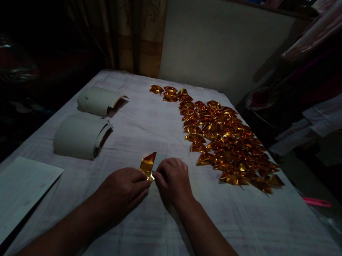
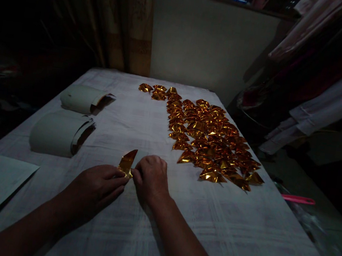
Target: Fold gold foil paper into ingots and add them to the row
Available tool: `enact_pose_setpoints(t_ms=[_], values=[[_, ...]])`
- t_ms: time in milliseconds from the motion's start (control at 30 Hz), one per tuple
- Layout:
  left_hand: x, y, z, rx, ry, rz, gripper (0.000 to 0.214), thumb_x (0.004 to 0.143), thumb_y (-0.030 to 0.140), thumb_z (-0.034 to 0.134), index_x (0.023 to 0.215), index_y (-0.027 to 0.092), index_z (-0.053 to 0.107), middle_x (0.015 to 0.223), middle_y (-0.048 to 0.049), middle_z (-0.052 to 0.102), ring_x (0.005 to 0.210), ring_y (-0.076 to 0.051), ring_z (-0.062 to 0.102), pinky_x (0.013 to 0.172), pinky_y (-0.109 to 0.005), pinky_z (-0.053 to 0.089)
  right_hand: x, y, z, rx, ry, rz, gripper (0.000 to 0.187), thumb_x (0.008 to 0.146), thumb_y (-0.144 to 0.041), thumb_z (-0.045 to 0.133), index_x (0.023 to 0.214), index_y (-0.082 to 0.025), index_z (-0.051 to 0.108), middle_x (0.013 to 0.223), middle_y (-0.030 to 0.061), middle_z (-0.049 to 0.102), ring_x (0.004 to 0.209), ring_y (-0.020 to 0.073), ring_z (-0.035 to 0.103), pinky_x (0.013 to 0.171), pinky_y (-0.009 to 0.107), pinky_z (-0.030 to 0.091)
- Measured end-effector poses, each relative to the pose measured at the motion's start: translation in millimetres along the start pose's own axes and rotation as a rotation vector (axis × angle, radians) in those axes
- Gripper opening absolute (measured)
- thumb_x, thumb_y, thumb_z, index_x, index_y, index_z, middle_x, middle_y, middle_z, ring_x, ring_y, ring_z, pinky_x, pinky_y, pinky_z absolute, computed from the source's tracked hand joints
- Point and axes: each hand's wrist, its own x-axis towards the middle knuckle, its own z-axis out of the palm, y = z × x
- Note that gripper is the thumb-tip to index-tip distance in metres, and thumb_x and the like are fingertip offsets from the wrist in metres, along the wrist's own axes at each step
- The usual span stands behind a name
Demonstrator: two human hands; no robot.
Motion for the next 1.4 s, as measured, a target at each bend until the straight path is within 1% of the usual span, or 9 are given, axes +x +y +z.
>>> enact_pose_setpoints(t_ms=[200,467,700,833,967,1067,1167,1300,1400], values=[[1,2,0.2,0.033,-0.026,-0.011,0.022,0.098,0.023,0.048,0.098,0.02,0.07,0.087,-0.0056,0.069,0.079,-0.019,0.065,0.072,-0.034,0.053,0,-1,2,-0.023,0.003,0.021,0.019,0.084,-0.033,0.076,0.08,-0.023,0.061,0.089,0.002,0.064,0.095,0.023,0.056,0.086,0.038,0.036],[2,3,-0.7,0.039,-0.039,-0.02,0.024,0.099,0.024,0.048,0.092,0.019,0.07,0.083,-0.0048,0.067,0.076,-0.018,0.064,0.069,-0.032,0.052,0,6,1,-0.082,0.079,0.088,0.013,0.089,-0.025,0.069,0.08,-0.024,0.061,0.089,0.0028,0.064,0.096,0.0242,0.055,0.086,0.039,0.035],[3,4,-2.1,0.035,-0.022,-0.01,0.025,0.098,0.023,0.048,0.088,0.019,0.07,0.083,-0.0049,0.068,0.076,-0.018,0.064,0.069,-0.032,0.053,-4,2,3,-0.097,0.051,0.02,0.018,0.088,-0.038,0.071,0.087,-0.023,0.061,0.098,0.0055,0.064,0.099,0.0253,0.054,0.087,0.04,0.036],[1,-1,-3.1,-0.026,-0.019,-0.017,0.024,0.098,0.024,0.049,0.092,0.02,0.073,0.086,-0.0046,0.07,0.077,-0.017,0.066,0.071,-0.03,0.053,-2,8,2,-0.083,0.075,0.07,0.01,0.089,-0.03,0.069,0.087,-0.024,0.061,0.099,0.0044,0.066,0.1,0.0248,0.055,0.088,0.04,0.035],[-1,-11,-4.6,-0.149,-0.002,-0.058,0.025,0.099,0.026,0.049,0.093,0.021,0.073,0.089,-0.0046,0.073,0.078,-0.016,0.068,0.073,-0.03,0.055,0,15,1,-0.072,0.118,0.091,0.006,0.088,-0.022,0.067,0.088,-0.025,0.061,0.106,0.0056,0.068,0.104,0.0256,0.056,0.09,0.041,0.036],[-1,-16,-5.8,-0.216,-0.018,-0.105,0.027,0.1,0.025,0.048,0.089,0.02,0.072,0.087,-0.0037,0.073,0.078,-0.015,0.068,0.074,-0.028,0.054,0,17,2,-0.045,0.12,0.086,0.01,0.087,-0.02,0.066,0.095,-0.025,0.063,0.115,0.0065,0.068,0.11,0.0264,0.056,0.094,0.042,0.036],[0,-14,-6.6,-0.197,-0.02,-0.11,0.024,0.099,0.024,0.048,0.09,0.02,0.069,0.088,-0.0034,0.072,0.079,-0.015,0.068,0.073,-0.027,0.052,0,19,4,-0.031,0.116,0.085,0.021,0.087,-0.019,0.063,0.107,-0.025,0.064,0.122,0.0079,0.067,0.115,0.027,0.055,0.096,0.043,0.037],[0,-8,-4.3,-0.087,-0.043,-0.136,0.016,0.096,0.03,0.054,0.104,0.021,0.064,0.09,-0.0033,0.071,0.079,-0.019,0.066,0.071,-0.031,0.05,5,23,7,-0.036,0.118,0.089,0.035,0.087,-0.017,0.059,0.121,-0.024,0.062,0.131,0.0101,0.064,0.12,0.0276,0.054,0.098,0.044,0.038],[0,-4,1.9,-0.025,0.002,-0.102,0.028,0.092,0.034,0.062,0.116,0.021,0.059,0.097,-0.0061,0.071,0.085,-0.022,0.066,0.075,-0.035,0.051,14,27,7,-0.034,0.105,0.095,0.04,0.089,-0.014,0.054,0.127,-0.023,0.061,0.131,0.0106,0.065,0.12,0.0269,0.055,0.096,0.043,0.039]])
